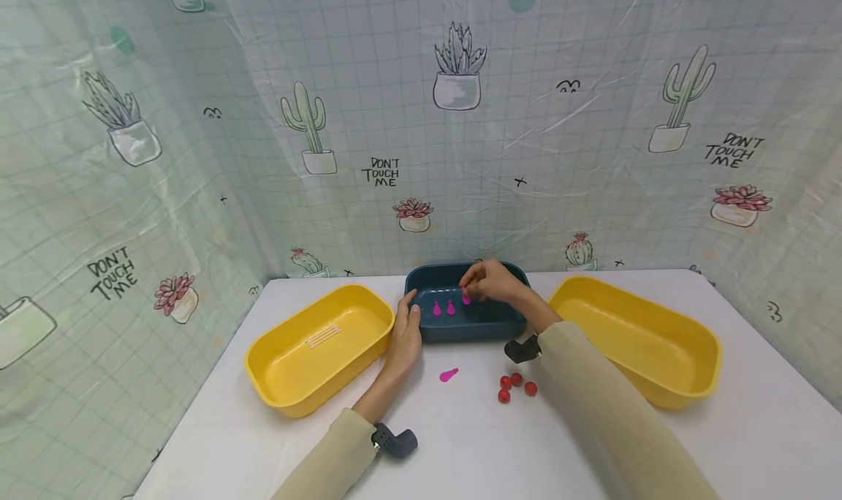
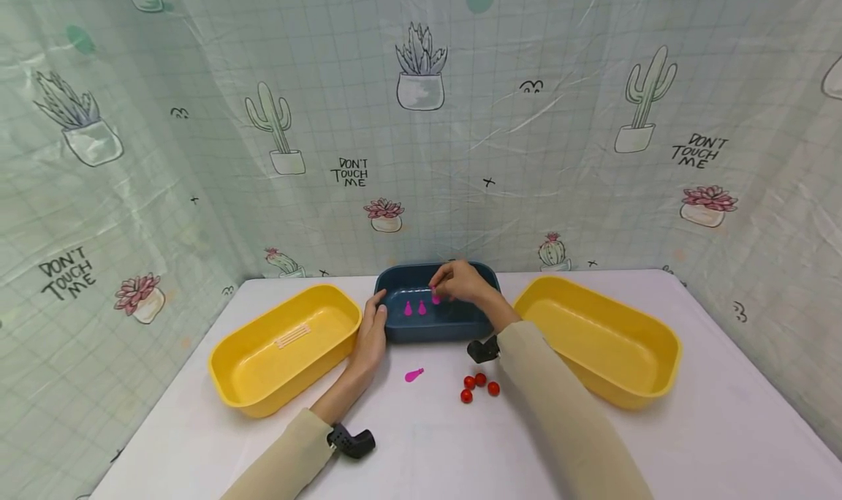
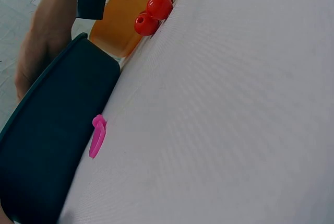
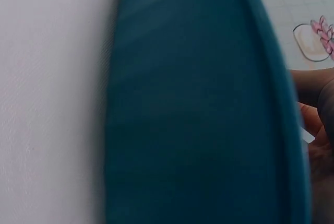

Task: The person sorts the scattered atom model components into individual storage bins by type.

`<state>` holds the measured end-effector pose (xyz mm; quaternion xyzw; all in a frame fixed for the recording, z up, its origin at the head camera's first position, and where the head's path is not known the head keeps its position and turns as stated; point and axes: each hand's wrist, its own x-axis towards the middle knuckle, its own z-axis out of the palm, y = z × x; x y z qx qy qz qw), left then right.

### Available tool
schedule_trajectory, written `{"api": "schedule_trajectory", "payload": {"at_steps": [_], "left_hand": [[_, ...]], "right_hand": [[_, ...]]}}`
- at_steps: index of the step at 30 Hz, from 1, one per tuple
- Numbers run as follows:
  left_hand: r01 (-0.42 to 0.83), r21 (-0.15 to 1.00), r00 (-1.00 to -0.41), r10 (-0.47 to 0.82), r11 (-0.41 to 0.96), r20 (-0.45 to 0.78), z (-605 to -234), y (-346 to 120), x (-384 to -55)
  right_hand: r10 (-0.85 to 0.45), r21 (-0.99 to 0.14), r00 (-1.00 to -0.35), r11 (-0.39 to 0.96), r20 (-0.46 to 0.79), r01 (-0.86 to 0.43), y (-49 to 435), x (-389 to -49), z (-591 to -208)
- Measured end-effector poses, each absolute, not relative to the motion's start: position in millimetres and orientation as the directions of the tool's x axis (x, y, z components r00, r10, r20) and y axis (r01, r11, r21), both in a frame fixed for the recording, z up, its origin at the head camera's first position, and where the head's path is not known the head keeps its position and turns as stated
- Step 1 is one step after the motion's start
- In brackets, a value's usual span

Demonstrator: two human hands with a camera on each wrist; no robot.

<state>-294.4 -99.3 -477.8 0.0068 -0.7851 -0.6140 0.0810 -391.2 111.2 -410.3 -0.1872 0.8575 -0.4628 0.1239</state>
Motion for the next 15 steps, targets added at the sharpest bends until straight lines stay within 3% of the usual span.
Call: {"api": "schedule_trajectory", "payload": {"at_steps": [15], "left_hand": [[0.095,0.963,-0.984,-0.120,0.253,0.128,-477,-99,-295]], "right_hand": [[-0.397,-0.838,-0.914,0.524,-0.082,-0.152,111,-401,-430]]}}
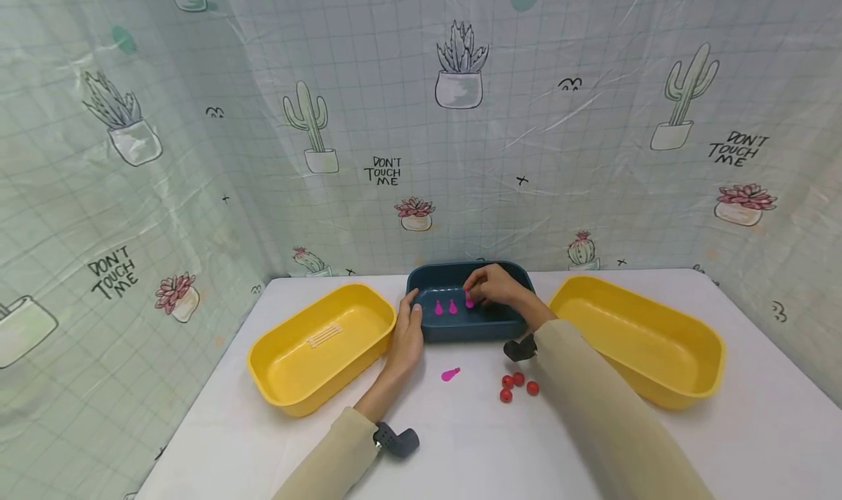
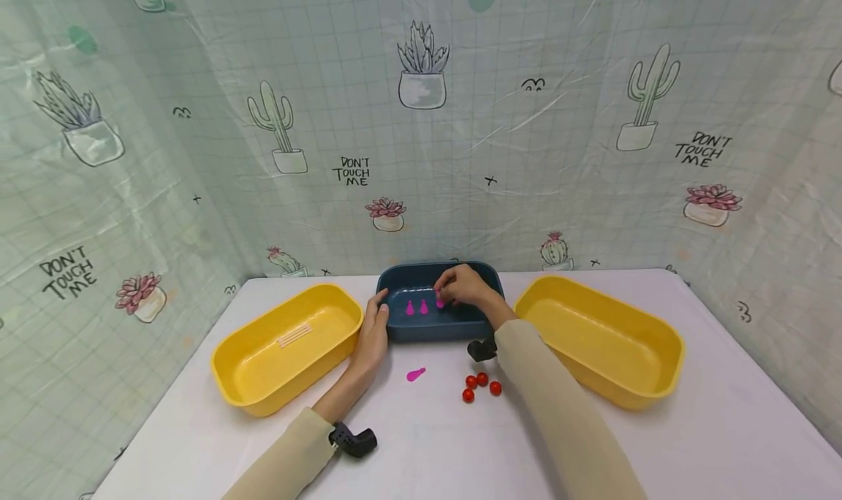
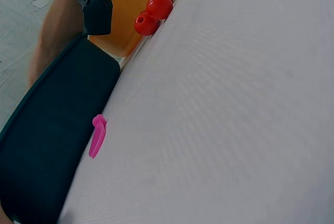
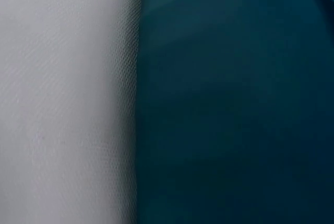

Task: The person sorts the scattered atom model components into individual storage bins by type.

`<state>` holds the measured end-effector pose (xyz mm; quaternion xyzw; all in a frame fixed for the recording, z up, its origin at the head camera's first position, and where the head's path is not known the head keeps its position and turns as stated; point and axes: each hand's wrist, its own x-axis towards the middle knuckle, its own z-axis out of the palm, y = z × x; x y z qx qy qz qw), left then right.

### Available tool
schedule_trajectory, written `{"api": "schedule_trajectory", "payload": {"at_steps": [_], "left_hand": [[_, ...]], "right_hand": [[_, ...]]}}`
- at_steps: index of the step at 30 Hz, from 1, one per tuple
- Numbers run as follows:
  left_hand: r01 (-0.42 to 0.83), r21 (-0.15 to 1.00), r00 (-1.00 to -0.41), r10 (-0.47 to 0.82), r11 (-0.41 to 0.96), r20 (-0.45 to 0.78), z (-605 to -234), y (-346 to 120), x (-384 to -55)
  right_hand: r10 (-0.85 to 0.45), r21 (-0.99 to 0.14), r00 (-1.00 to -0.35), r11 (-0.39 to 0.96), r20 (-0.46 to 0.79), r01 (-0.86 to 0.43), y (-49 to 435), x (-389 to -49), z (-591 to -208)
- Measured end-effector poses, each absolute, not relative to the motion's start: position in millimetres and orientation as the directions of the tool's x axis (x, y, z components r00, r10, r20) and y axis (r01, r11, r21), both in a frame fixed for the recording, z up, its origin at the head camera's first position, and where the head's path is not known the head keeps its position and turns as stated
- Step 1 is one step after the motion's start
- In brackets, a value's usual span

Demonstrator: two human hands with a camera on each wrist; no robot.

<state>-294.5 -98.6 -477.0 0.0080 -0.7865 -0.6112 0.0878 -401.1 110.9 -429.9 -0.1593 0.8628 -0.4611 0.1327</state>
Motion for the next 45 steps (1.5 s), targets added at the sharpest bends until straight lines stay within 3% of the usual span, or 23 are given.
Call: {"api": "schedule_trajectory", "payload": {"at_steps": [45], "left_hand": [[0.106,0.961,-0.984,-0.109,0.255,0.138,-480,-100,-295]], "right_hand": [[-0.392,-0.781,-0.911,0.606,-0.129,-0.150,106,-411,-443]]}}
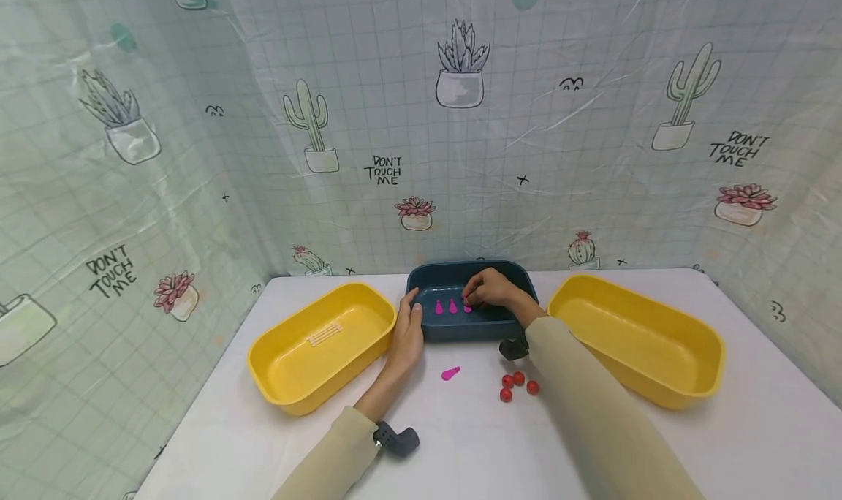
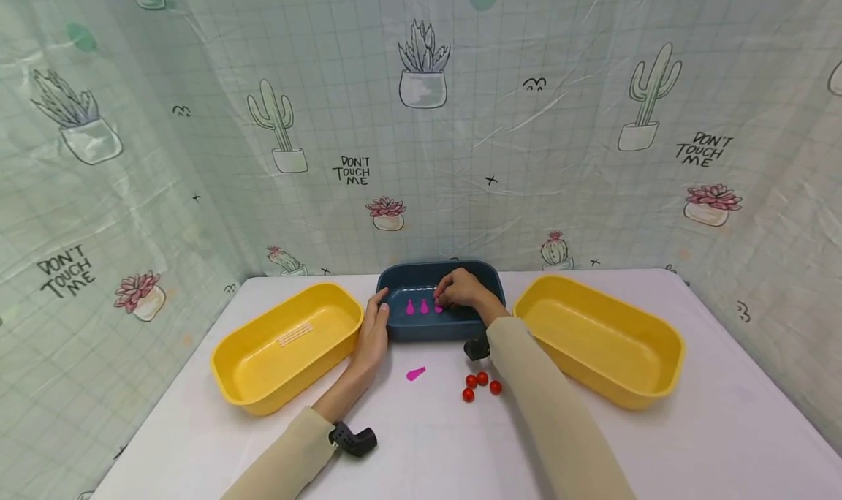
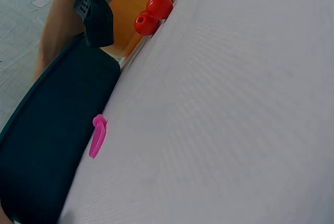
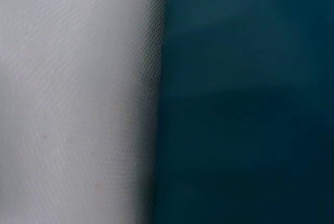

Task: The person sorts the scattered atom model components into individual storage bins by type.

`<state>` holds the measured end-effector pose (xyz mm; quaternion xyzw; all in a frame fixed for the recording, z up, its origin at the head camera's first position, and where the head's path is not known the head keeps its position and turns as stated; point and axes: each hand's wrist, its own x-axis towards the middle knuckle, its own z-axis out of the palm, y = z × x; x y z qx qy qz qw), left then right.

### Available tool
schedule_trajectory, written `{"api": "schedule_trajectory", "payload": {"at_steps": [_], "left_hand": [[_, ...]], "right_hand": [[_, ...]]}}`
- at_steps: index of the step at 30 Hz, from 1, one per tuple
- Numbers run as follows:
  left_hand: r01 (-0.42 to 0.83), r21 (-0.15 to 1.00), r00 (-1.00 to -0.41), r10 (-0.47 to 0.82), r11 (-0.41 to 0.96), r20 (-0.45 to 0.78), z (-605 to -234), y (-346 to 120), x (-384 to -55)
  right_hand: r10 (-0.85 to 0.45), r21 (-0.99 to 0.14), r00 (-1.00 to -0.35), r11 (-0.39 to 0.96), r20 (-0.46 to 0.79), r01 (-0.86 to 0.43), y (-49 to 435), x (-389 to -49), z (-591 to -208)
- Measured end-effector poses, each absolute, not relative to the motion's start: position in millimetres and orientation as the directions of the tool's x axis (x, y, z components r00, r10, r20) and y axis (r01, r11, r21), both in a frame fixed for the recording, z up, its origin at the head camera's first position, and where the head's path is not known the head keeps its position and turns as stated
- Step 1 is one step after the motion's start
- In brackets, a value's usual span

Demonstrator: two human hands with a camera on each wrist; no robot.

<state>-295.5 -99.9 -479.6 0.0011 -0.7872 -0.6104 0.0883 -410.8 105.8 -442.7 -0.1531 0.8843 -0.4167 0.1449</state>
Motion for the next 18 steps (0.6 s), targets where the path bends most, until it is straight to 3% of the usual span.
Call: {"api": "schedule_trajectory", "payload": {"at_steps": [18], "left_hand": [[0.109,0.959,-0.984,-0.107,0.261,0.141,-479.9,-99.4,-295.2]], "right_hand": [[-0.394,-0.759,-0.909,0.631,-0.133,-0.162,104.4,-406.2,-437.4]]}}
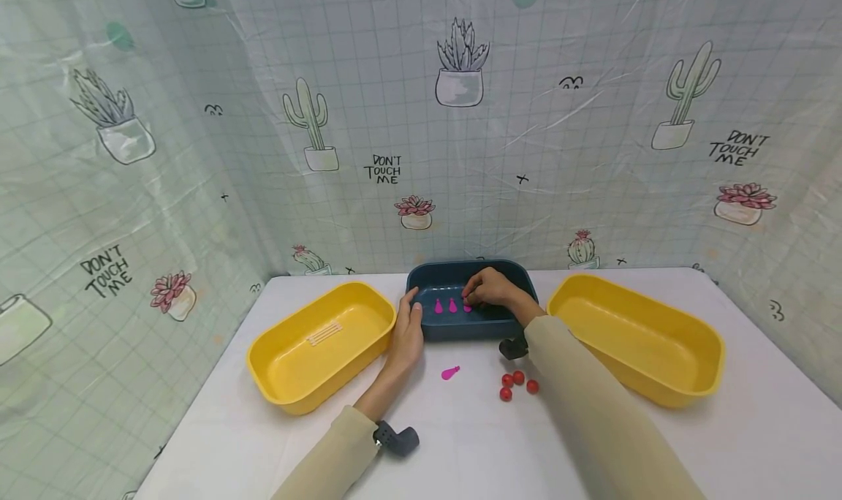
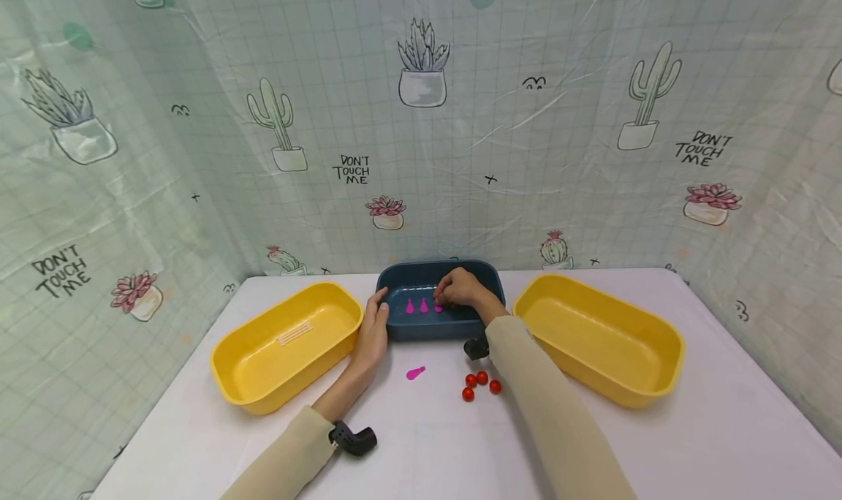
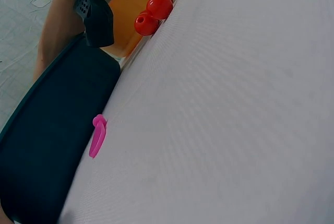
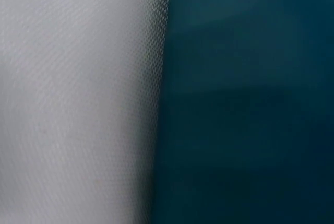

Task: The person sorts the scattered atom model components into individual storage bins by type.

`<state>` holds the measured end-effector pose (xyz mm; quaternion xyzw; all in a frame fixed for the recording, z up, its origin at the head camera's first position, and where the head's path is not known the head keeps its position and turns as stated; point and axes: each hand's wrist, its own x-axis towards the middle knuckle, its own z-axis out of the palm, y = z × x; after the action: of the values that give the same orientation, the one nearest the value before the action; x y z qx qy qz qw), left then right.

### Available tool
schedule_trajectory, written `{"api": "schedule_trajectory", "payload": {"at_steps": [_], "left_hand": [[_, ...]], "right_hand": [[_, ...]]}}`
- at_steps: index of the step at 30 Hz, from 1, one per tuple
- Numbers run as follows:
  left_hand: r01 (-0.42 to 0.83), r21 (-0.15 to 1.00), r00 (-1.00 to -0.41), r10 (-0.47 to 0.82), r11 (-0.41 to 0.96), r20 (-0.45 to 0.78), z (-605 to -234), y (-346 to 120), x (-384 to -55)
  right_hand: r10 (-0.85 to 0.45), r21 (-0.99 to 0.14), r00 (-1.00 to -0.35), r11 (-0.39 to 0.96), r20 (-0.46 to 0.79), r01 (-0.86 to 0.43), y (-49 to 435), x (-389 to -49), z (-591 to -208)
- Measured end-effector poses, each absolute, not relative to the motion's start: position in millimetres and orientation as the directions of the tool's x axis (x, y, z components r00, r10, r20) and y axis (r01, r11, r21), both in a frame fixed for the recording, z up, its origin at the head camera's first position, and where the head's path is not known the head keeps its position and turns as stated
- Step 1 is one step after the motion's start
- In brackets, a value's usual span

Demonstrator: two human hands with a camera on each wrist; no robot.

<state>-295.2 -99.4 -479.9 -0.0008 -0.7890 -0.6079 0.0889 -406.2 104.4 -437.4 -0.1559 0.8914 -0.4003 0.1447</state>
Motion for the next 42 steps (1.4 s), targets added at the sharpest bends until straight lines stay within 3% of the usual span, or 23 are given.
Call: {"api": "schedule_trajectory", "payload": {"at_steps": [27,42], "left_hand": [[0.149,0.955,-0.979,-0.098,0.255,0.179,-480,-100,-295],[0.163,0.953,-0.977,-0.089,0.255,0.191,-483,-102,-298]], "right_hand": [[-0.410,-0.781,-0.892,0.615,-0.193,-0.113,111,-405,-430],[-0.401,-0.810,-0.915,0.553,-0.053,-0.195,122,-385,-419]]}}
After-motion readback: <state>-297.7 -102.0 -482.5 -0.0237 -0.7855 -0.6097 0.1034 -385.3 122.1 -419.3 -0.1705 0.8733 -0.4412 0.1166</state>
